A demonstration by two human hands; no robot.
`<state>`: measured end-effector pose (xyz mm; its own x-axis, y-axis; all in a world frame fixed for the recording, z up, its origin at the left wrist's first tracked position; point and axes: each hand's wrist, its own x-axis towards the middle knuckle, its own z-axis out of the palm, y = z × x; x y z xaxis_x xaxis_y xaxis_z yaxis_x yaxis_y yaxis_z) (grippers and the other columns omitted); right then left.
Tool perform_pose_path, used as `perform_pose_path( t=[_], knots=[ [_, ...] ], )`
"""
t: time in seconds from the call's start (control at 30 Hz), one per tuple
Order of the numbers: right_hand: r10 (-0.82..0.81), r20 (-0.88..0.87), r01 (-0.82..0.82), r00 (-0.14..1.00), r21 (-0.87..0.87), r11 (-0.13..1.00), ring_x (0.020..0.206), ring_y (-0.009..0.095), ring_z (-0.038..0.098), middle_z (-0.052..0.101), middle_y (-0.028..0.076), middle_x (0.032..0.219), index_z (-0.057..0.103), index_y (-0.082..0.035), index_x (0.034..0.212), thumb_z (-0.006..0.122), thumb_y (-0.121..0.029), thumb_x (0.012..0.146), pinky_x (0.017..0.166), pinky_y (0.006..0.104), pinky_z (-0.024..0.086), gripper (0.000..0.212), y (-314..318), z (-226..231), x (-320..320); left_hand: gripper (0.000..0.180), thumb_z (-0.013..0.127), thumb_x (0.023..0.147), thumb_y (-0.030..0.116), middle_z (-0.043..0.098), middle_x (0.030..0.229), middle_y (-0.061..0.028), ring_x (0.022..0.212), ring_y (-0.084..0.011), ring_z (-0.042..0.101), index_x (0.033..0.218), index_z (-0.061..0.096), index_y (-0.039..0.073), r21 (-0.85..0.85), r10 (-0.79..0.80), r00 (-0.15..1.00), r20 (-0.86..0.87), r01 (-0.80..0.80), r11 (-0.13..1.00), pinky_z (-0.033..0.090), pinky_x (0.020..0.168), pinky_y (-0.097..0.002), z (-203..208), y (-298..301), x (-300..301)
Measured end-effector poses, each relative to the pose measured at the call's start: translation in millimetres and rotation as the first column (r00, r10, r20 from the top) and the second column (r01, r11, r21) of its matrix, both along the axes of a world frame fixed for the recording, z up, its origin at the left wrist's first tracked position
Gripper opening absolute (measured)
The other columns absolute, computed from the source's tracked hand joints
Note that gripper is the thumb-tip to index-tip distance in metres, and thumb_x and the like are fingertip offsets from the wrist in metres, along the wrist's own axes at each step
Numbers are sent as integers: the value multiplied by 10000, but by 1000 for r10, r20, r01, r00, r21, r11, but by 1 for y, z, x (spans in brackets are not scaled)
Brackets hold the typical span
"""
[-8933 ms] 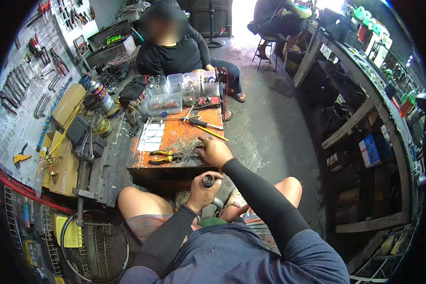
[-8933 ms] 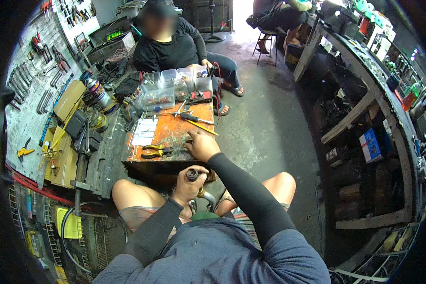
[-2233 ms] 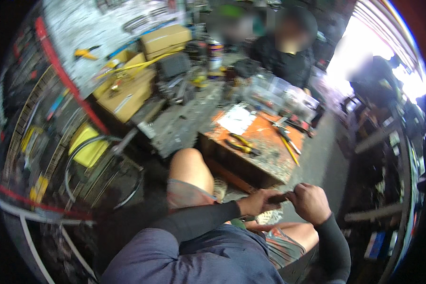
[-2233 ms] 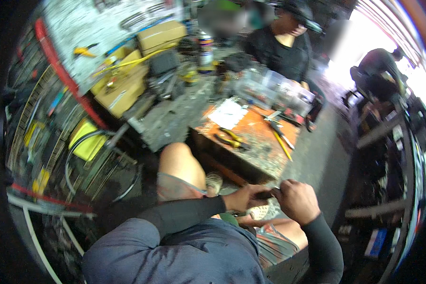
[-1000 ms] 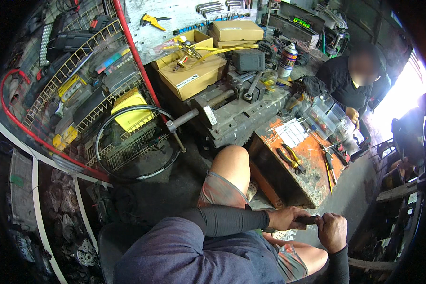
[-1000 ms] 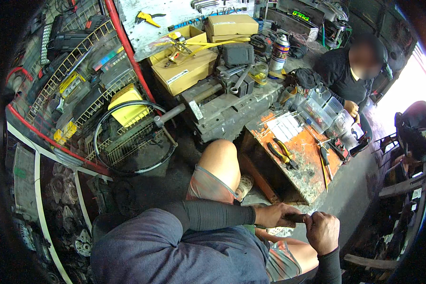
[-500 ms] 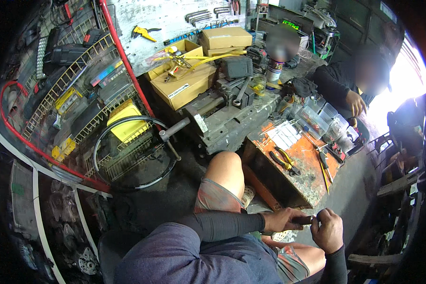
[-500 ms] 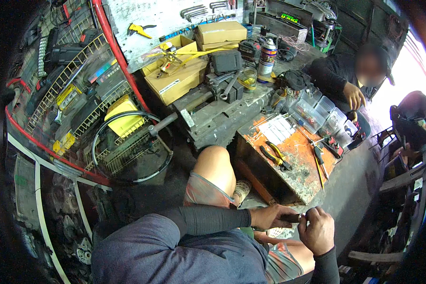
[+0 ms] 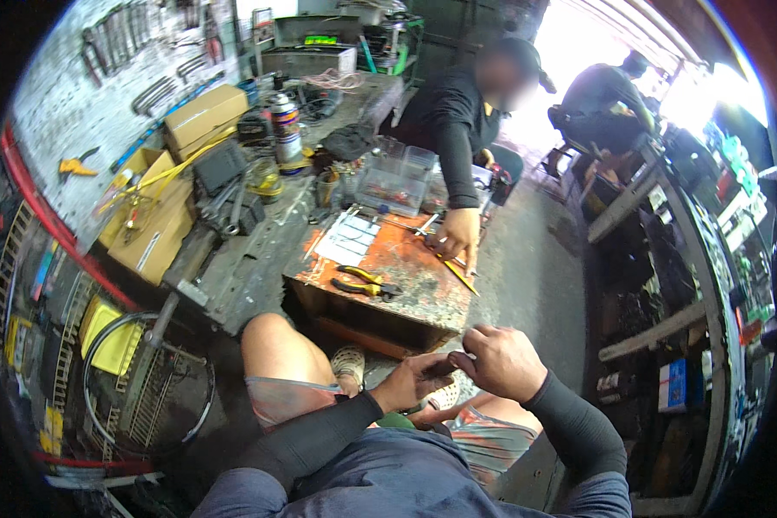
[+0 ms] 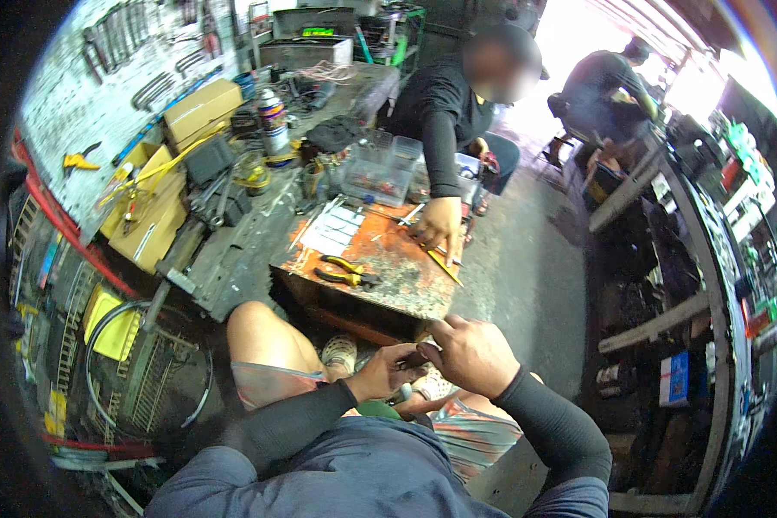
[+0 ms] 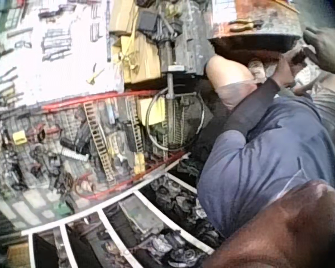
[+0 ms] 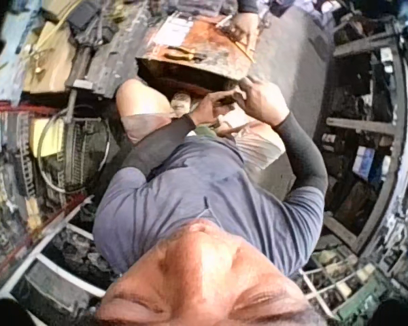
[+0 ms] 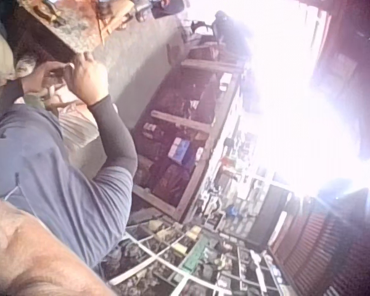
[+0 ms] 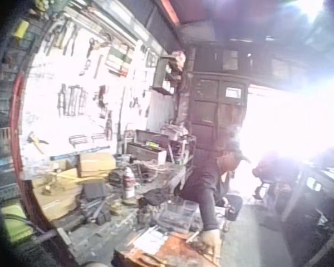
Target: The person assembles a bicycle wheel hub by hand, inserting a bearing and attaching the hub to the wheel rim. They use a screwdriver to tighten components and handle the wheel and hub throughout the process.
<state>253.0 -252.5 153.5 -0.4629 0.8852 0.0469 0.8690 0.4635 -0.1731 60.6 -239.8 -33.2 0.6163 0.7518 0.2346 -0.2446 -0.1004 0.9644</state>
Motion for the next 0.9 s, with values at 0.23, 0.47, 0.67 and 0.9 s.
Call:
perform_pose_path(
  t=[0.23,0.47,0.67,0.9],
  knots=[
    [1,71,8,997,-126,992,801,377,756,720,166,886,694,-33,952,702,-268,999,715,483,611,240,-2,-1,2,400,817,1023,168,772,1222,-73,1124,-143,699,1371,690,14,-22,-54,994,-98,53,998,574,981,-354,2,5,-2],
    [-4,-14,3,1000,-101,995,801,374,758,723,156,875,694,-31,951,697,-284,1023,711,473,618,263,-14,-6,3,363,793,1035,129,743,1150,-75,1097,-133,687,1356,687,-3,-33,-69,993,-99,66,997,571,992,-331,9,1,-5],
    [-35,-30,34,999,-21,999,776,360,760,724,139,834,699,-36,918,693,-273,1019,692,472,620,258,-20,0,2,268,832,1010,184,723,1003,-61,943,-112,651,1204,714,43,148,-23,996,-86,36,988,538,830,-319,16,-4,1],
    [-24,-95,21,995,-41,999,812,374,765,739,152,897,694,-30,935,694,-338,1037,698,481,618,324,-11,-8,15,320,817,960,46,751,1048,-81,923,-132,668,1268,739,9,109,-13,988,-152,30,994,559,834,-337,5,1,5]
  ],
)
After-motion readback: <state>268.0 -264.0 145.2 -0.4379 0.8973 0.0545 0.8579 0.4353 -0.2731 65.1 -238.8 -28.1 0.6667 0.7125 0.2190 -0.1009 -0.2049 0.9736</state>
